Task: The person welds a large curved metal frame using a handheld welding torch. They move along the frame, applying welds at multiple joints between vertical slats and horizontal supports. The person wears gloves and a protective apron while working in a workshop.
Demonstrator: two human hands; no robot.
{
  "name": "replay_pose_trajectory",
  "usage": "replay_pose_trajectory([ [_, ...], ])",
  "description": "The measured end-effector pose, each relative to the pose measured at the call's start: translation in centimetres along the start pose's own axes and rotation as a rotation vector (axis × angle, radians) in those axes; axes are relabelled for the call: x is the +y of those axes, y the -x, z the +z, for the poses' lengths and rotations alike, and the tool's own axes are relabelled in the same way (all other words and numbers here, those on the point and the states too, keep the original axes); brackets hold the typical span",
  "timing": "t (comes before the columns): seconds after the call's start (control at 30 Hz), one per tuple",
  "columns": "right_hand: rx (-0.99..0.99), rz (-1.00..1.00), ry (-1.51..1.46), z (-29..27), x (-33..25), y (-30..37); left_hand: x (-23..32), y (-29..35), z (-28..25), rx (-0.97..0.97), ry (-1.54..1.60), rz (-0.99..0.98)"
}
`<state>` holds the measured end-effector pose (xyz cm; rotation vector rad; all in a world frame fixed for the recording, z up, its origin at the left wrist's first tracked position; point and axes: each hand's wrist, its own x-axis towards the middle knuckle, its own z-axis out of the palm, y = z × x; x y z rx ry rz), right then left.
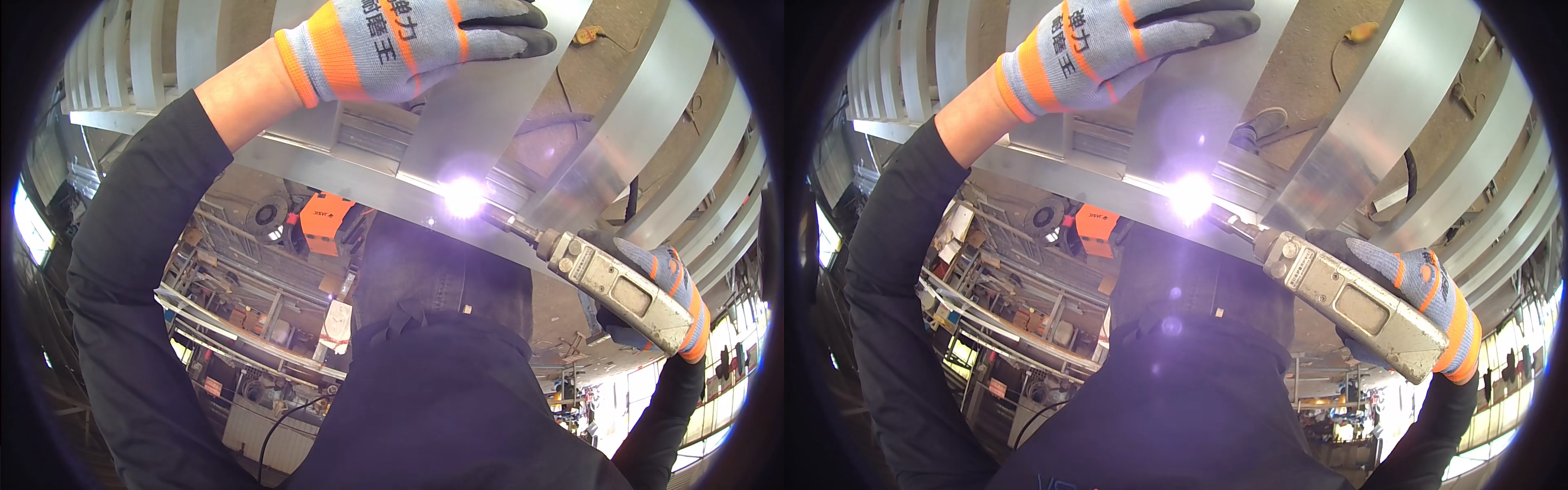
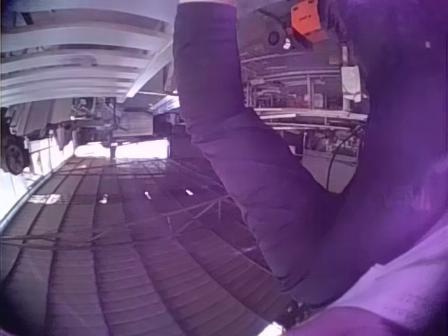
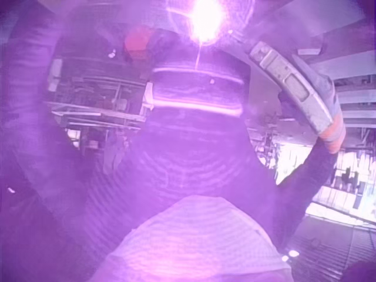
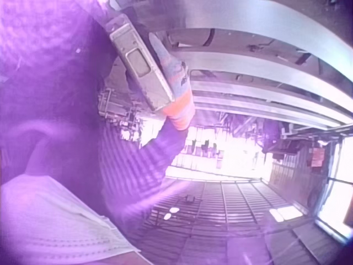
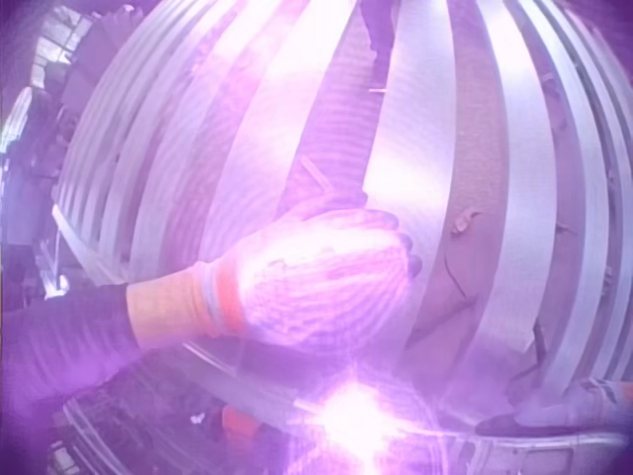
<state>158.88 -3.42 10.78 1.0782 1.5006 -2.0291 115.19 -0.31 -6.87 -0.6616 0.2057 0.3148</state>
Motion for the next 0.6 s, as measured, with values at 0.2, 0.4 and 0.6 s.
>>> replay_pose_trajectory([
  [0.2, -0.018, -0.012, 0.014, -0.2, -0.5, -0.1, -0.6, -0.3, 0.2, 0.027, -0.249, 0.17],
  [0.4, -0.042, -0.008, -0.015, -0.4, 0.0, 1.0, -0.7, -1.9, -0.5, -0.12, -1.591, 0.663],
  [0.6, 0.065, -0.179, 0.21, -1.3, 2.4, 4.0, -2.4, -1.4, 3.7, 0.004, -3.114, 1.077],
])
